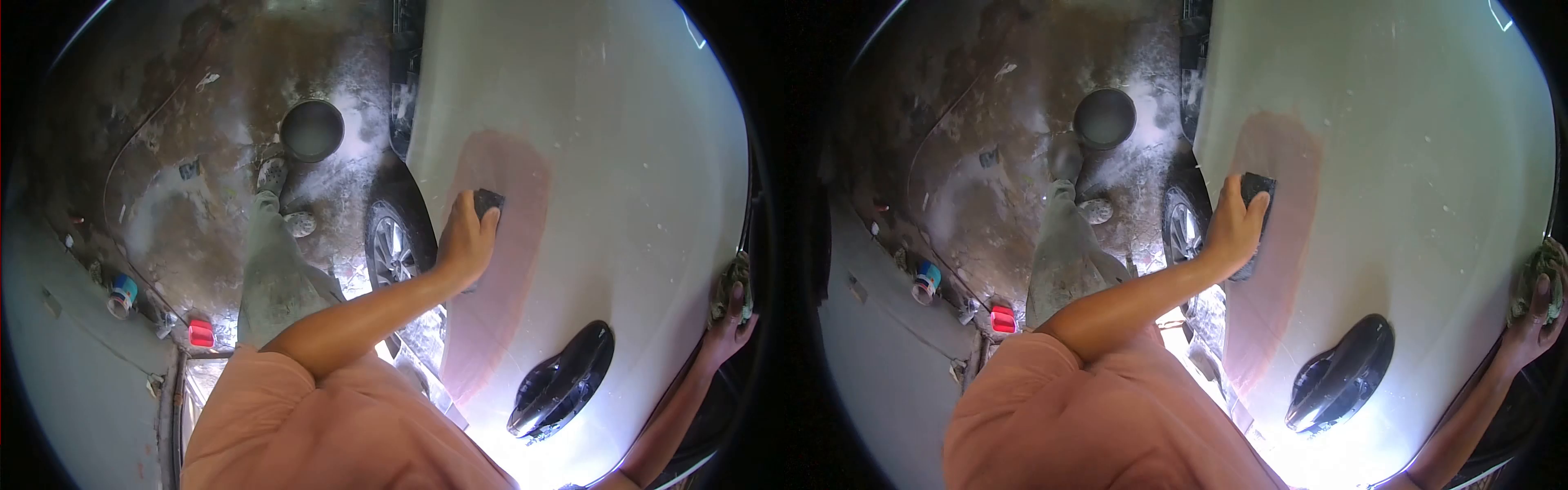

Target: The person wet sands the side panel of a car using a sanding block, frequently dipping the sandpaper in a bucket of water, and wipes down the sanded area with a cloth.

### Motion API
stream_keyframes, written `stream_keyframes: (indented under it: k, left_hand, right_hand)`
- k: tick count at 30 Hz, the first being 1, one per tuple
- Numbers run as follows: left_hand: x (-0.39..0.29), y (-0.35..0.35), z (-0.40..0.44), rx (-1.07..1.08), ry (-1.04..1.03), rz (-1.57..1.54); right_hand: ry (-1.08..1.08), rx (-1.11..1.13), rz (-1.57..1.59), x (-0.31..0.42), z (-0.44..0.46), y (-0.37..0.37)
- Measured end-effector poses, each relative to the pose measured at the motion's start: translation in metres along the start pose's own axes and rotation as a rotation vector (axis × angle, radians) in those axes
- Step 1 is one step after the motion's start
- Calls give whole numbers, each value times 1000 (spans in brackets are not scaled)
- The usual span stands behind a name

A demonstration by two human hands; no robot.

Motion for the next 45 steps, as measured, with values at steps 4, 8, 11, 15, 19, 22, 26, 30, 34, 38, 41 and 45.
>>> stream_keyframes:
  k: [4,8,11,15,19,22,26,30,34,38,41,45]
  left_hand:
    - [1,-5,75,63,108,30]
    - [2,-10,26,16,1,14]
    - [1,-12,7,70,-8,40]
    - [-13,-8,67,46,89,29]
    - [-22,-16,1,41,-57,-1]
    - [-18,-12,60,44,67,62]
    - [-22,-13,47,68,64,42]
    - [-16,-14,13,51,55,82]
    - [-13,-14,46,51,100,41]
    - [-10,-14,17,64,59,87]
    - [21,-6,68,9,156,127]
    - [67,23,150,-163,-7,68]
  right_hand:
    - [22,11,-53,7,-3,0]
    - [49,2,-32,15,-7,-5]
    - [384,124,-393,-8,4,20]
    - [135,73,-160,3,-2,7]
    - [83,38,-97,20,-6,-8]
    - [82,54,-145,16,-5,-6]
    - [46,39,-77,7,-5,-5]
    - [149,128,-69,51,-11,-30]
    - [105,48,-225,19,-7,-10]
    - [3,55,-99,8,-10,-12]
    - [-21,84,-84,20,-10,-21]
    - [319,144,-59,93,-17,-53]
Point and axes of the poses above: each hand's wrist, its own z-axis towards the middle knuckle, its own y-axis out of the back of the hand, x = y × z, the point moved 9 cm from there along z, towards the middle knuckle, and after that the axes turned 4 degrees about -z, right-handed, at the moved point
